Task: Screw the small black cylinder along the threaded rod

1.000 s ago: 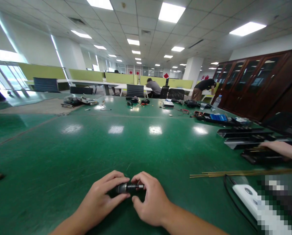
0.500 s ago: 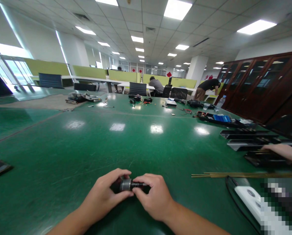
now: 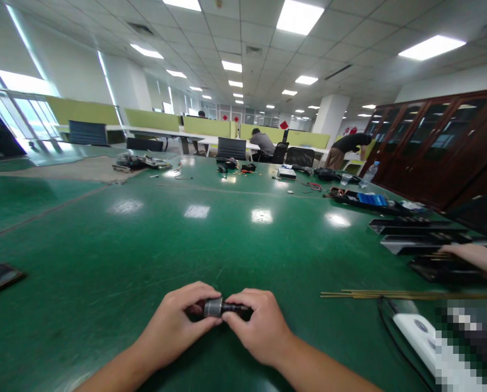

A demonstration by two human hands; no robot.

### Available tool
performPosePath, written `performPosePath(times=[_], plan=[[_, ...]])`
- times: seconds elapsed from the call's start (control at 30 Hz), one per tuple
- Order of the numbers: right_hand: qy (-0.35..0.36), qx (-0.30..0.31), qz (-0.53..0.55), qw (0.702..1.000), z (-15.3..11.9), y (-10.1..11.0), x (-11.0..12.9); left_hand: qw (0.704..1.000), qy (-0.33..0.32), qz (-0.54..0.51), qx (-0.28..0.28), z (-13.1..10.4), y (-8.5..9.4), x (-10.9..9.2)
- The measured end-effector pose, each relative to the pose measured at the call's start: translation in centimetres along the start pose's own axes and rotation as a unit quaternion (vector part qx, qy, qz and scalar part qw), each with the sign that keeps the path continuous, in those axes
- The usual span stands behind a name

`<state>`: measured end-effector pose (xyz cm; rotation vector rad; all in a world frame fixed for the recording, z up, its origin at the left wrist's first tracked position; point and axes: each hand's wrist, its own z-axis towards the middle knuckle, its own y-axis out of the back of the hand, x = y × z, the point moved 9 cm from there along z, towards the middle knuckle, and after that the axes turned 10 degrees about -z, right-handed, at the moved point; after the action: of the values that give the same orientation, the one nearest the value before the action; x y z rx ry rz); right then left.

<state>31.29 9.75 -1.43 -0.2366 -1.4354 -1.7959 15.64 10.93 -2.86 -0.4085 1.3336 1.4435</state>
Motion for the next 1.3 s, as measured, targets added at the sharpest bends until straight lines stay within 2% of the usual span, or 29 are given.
performPosePath(times=[0.27, 1.3], plan=[[0.002, -0.009, 0.016, 1.000, 0.1, 0.4, 0.4, 0.994, -0.096, 0.041, -0.039, -0.5, 0.8, -1.8], [-0.006, -0.008, 0.030, 0.999, -0.1, 0.5, 0.3, 0.993, -0.086, 0.068, -0.050, -0.8, 1.1, -2.0]])
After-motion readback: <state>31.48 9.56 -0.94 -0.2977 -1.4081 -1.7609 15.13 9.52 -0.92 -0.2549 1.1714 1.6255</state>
